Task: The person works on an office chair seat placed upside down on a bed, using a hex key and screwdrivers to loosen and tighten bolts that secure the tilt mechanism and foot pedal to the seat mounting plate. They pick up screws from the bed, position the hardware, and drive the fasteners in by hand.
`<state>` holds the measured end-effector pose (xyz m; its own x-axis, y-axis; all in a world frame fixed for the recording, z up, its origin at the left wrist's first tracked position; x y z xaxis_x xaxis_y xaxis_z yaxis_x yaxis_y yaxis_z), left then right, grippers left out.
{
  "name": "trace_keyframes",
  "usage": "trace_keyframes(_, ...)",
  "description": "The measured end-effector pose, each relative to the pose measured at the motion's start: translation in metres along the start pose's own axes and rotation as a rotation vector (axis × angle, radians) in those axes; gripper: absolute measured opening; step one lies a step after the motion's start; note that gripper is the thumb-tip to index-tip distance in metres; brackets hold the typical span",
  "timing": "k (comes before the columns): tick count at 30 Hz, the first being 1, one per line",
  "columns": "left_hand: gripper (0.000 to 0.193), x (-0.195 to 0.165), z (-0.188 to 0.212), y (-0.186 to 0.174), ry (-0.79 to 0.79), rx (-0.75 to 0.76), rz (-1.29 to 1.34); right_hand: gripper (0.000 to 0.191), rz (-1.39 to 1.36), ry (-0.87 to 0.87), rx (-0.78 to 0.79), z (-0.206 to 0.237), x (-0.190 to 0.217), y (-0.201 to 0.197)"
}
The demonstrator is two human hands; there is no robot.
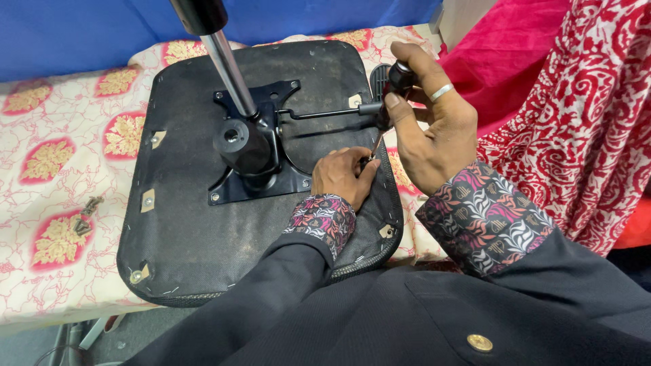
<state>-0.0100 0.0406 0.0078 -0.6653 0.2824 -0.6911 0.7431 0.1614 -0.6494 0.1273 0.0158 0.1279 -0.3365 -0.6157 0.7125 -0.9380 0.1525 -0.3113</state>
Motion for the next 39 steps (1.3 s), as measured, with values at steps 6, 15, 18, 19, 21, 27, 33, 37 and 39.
trace_keyframes(6, 0.029, 0.0, 0.0, 0.001, -0.015, 0.01, 0.004, 0.045, 0.227, -0.116, -0.072, 0.001, 0.011, -0.008)
trace_keyframes(15, 0.028, 0.001, 0.0, 0.001, -0.01, 0.007, -0.001, 0.041, 0.138, -0.077, -0.09, 0.003, 0.006, -0.014)
trace_keyframes(18, 0.028, 0.0, 0.0, 0.001, -0.01, 0.008, -0.005, 0.041, 0.166, -0.129, -0.061, 0.003, 0.008, -0.013)
trace_keyframes(19, 0.028, 0.0, 0.0, 0.001, -0.005, 0.008, -0.007, 0.041, 0.15, -0.135, -0.06, 0.002, 0.008, -0.011)
trace_keyframes(21, 0.028, 0.001, 0.0, 0.0, 0.002, 0.002, -0.012, 0.04, 0.145, -0.132, -0.054, 0.001, 0.009, -0.009)
trace_keyframes(27, 0.029, 0.003, 0.0, 0.003, 0.026, -0.018, -0.011, 0.039, 0.01, -0.038, -0.041, -0.005, 0.007, -0.005)
trace_keyframes(33, 0.029, 0.004, 0.0, 0.003, 0.028, -0.02, -0.011, 0.041, 0.163, -0.092, -0.037, -0.001, 0.013, -0.005)
trace_keyframes(37, 0.029, 0.004, 0.0, 0.003, 0.034, -0.022, -0.018, 0.041, 0.171, -0.079, -0.012, -0.001, 0.013, -0.002)
trace_keyframes(39, 0.029, 0.003, 0.0, 0.003, 0.032, -0.026, -0.012, 0.042, 0.142, -0.066, 0.013, -0.001, 0.013, -0.001)
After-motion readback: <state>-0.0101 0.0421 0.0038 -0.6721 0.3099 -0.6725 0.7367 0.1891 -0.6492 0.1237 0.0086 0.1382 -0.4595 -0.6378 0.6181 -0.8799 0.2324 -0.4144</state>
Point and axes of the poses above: each hand's wrist, its own z-axis away from the middle knuckle, its own y-axis out of the palm, x = y × z, the point moved 4 cm from there along -z, towards the middle knuckle, and after that the axes turned 1 degree about -y, right-handed, at the moved point
